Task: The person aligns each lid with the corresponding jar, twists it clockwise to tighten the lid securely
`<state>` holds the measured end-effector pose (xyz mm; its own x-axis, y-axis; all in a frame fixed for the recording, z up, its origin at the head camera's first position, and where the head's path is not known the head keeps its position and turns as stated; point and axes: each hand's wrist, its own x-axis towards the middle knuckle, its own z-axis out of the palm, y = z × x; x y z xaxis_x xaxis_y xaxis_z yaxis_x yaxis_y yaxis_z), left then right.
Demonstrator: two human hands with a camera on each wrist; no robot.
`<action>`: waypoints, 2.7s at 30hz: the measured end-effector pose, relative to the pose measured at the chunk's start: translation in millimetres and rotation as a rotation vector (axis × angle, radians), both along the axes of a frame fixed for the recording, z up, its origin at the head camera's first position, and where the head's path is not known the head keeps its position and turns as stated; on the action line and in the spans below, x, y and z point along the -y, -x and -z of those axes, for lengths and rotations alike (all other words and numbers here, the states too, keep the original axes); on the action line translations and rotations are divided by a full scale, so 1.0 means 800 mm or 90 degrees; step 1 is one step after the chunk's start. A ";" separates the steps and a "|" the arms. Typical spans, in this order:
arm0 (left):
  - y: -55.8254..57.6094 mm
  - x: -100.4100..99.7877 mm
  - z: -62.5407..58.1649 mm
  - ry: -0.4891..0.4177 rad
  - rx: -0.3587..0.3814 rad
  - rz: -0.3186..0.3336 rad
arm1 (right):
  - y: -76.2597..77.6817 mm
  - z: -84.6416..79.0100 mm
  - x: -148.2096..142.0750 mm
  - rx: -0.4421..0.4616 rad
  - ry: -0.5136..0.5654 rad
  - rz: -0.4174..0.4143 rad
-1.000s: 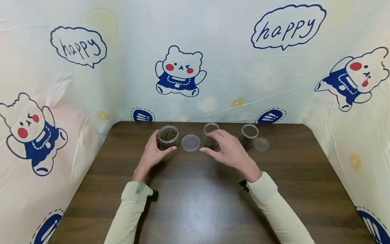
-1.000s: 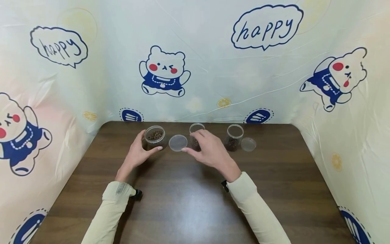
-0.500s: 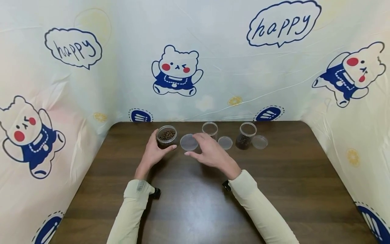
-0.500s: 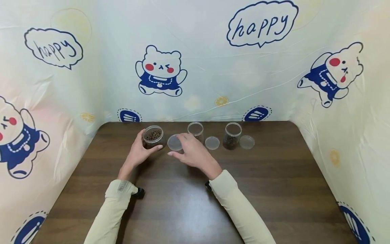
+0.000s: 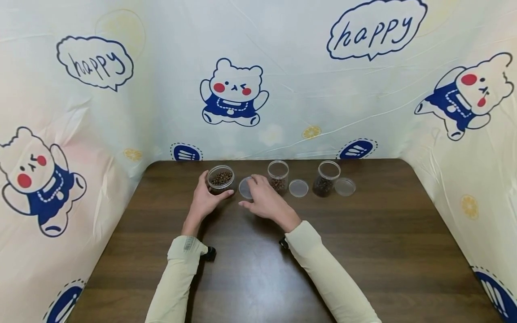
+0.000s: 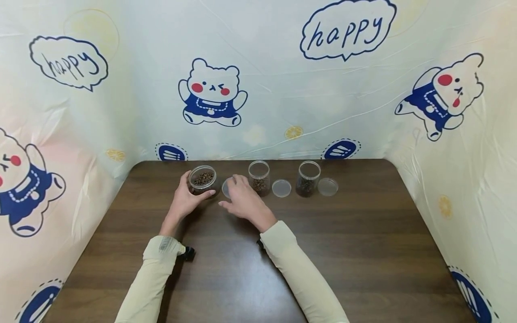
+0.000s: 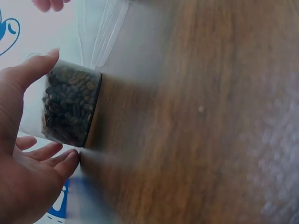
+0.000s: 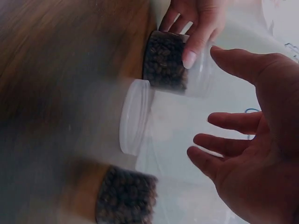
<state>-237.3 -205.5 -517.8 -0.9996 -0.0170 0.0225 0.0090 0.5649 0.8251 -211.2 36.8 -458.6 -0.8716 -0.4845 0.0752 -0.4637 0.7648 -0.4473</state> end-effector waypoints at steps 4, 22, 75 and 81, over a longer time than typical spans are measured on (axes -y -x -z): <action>0.001 0.001 0.001 -0.003 0.004 -0.004 | 0.008 0.010 0.011 0.044 -0.022 0.022; 0.009 -0.007 0.002 -0.002 -0.031 -0.001 | 0.038 0.030 0.039 0.155 -0.086 0.094; 0.001 -0.001 -0.005 -0.026 -0.006 0.008 | 0.051 0.050 0.046 0.080 -0.051 0.144; -0.008 0.003 -0.007 -0.024 -0.015 0.005 | 0.044 0.053 0.042 0.079 -0.034 0.137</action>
<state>-231.2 -207.8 -511.8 -0.9989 -0.0101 0.0460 0.0336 0.5332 0.8453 -246.0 3.0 -500.8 -0.9560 -0.2874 -0.0593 -0.2321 0.8642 -0.4465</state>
